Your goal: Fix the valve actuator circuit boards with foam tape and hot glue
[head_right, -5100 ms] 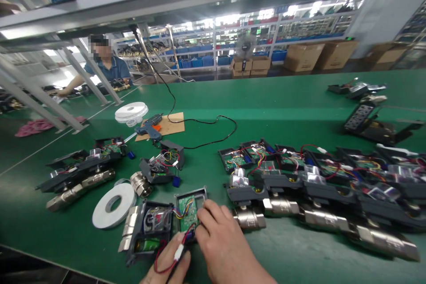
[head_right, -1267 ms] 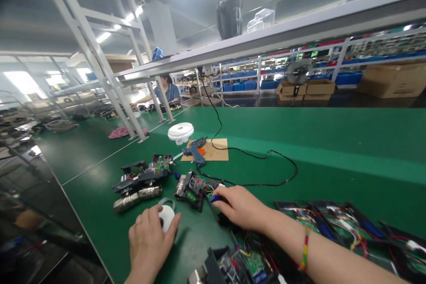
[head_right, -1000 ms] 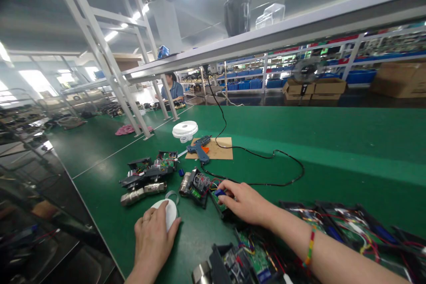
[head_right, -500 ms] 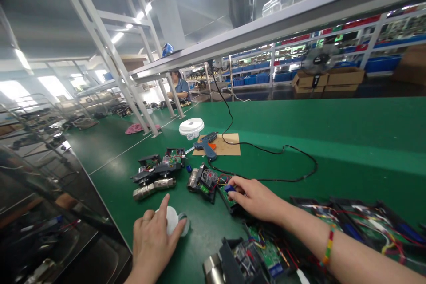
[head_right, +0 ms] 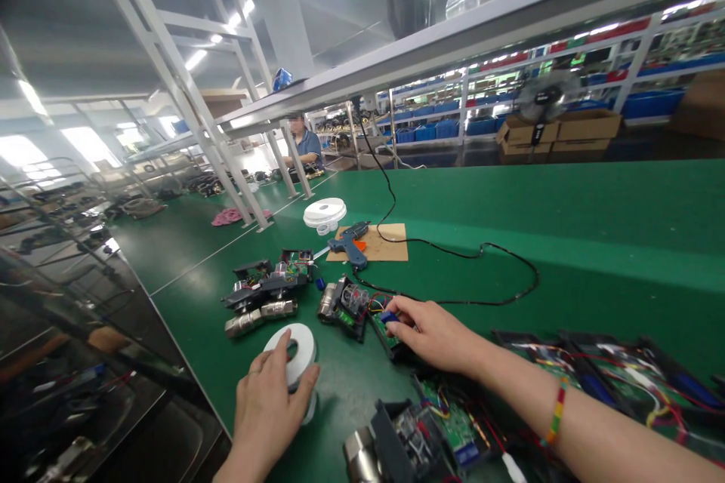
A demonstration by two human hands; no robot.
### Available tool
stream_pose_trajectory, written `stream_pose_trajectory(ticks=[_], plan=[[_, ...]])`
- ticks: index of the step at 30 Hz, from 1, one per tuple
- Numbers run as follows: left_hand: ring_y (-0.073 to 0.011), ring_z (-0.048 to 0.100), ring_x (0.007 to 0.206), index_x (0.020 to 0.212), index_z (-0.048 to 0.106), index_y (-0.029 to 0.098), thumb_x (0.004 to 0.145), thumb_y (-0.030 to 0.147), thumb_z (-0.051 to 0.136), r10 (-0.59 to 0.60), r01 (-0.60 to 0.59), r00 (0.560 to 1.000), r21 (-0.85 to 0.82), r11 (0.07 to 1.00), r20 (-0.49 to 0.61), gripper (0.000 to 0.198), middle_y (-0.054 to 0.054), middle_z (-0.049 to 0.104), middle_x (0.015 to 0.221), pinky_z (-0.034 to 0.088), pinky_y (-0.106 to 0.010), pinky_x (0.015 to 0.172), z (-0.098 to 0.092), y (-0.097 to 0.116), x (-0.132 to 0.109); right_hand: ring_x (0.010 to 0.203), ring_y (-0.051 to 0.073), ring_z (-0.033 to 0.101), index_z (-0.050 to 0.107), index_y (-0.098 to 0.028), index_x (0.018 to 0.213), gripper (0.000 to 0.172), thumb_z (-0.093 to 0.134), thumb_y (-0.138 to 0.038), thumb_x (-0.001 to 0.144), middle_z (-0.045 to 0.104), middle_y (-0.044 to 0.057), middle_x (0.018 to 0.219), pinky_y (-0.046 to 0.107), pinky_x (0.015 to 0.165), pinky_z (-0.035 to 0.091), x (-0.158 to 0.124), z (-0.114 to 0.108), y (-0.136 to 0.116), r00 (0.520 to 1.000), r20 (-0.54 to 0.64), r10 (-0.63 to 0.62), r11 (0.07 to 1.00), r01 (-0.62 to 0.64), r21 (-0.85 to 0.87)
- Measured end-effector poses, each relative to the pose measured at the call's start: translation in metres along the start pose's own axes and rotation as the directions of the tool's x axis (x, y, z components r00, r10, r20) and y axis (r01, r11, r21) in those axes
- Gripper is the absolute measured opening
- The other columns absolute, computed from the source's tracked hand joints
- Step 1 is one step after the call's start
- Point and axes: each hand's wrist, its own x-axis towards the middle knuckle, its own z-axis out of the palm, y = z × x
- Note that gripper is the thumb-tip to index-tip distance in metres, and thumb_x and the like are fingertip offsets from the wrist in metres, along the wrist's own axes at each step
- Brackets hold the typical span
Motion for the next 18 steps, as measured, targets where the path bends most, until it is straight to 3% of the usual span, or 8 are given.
stream_pose_trajectory(ticks=[3,5,11,18], plan=[[-0.0425,0.046,0.123,0.141,0.045,0.006,0.095,0.054,0.044,-0.05,0.054,0.996,0.063,0.997,-0.07,0.067,-0.024,0.06,0.122,0.044,-0.059,0.094,0.005,0.016,0.004,0.075,0.024,0.062,0.059,-0.02,0.097,0.029,0.043,-0.042,0.09,0.069,0.006,0.083,0.033,0.068,0.041,-0.002,0.0,0.0,1.0,0.003,0.004,1.0,-0.004,-0.007],[-0.0436,0.045,0.124,0.141,0.045,0.004,0.093,0.049,0.049,-0.036,0.039,0.997,0.053,0.998,-0.062,0.065,-0.025,0.059,0.121,0.045,-0.059,0.094,0.008,0.015,0.004,0.075,0.024,0.062,0.059,-0.02,0.097,0.028,0.043,-0.041,0.089,0.068,0.005,0.082,0.033,0.068,0.041,-0.003,0.0,0.001,1.0,0.001,0.004,1.0,-0.004,-0.014],[-0.0335,0.043,0.135,0.141,0.048,0.009,0.082,0.027,0.064,0.16,-0.157,0.984,-0.044,0.987,0.076,0.064,-0.015,0.055,0.141,0.041,-0.047,0.113,0.004,-0.026,0.001,0.077,0.024,0.062,0.06,-0.021,0.099,0.028,0.044,-0.043,0.091,0.069,0.006,0.087,0.034,0.07,0.041,-0.002,-0.001,0.007,1.0,-0.009,-0.014,1.0,0.014,-0.005],[-0.0298,0.053,0.127,0.129,0.062,0.019,0.083,0.017,0.06,0.341,-0.325,0.936,-0.153,0.933,0.088,0.046,-0.01,0.065,0.13,0.046,-0.048,0.111,0.002,-0.061,0.012,0.073,0.023,0.061,0.058,-0.021,0.098,0.029,0.044,-0.046,0.092,0.067,0.003,0.079,0.033,0.068,0.042,-0.003,0.001,0.011,1.0,-0.018,-0.024,0.999,0.025,0.025]])
